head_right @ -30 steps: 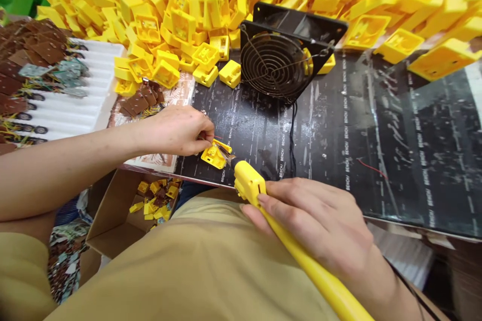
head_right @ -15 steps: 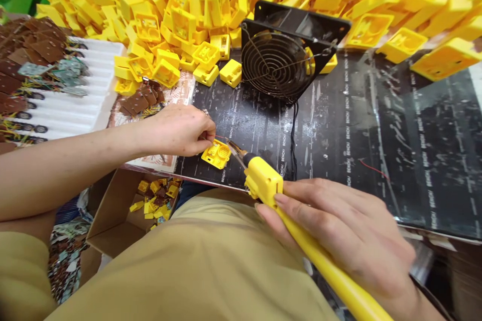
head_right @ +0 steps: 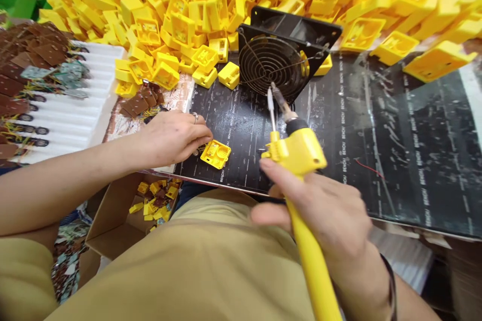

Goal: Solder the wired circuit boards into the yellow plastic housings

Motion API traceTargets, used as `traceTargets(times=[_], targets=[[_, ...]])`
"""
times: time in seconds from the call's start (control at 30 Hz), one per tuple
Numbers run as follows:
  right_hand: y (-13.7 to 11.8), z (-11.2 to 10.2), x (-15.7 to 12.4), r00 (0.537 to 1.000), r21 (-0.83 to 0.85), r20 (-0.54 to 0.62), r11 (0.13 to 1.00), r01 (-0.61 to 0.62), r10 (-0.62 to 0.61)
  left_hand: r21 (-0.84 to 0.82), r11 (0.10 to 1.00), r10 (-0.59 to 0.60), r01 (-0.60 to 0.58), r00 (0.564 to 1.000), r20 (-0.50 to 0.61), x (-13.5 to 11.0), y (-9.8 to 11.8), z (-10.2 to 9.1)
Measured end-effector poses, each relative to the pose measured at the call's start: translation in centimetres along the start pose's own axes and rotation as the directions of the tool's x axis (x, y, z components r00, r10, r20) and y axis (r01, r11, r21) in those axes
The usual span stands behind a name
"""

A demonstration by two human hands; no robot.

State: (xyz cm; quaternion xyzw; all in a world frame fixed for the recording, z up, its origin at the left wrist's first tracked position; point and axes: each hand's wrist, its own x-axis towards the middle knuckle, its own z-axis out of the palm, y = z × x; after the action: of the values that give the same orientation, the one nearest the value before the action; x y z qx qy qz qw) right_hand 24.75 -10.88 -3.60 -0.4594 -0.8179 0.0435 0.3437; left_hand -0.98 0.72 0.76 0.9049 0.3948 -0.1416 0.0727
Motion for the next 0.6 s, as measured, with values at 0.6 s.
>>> traceTargets(times=[0.6], targets=[[-1.0,4.7,3.4,0.976,0.006,-0.106,0.982,0.190,-0.188,-0.376,0.914,0.002,-0.152,0.928,-0.372,-1.9,-0.8,4.7]])
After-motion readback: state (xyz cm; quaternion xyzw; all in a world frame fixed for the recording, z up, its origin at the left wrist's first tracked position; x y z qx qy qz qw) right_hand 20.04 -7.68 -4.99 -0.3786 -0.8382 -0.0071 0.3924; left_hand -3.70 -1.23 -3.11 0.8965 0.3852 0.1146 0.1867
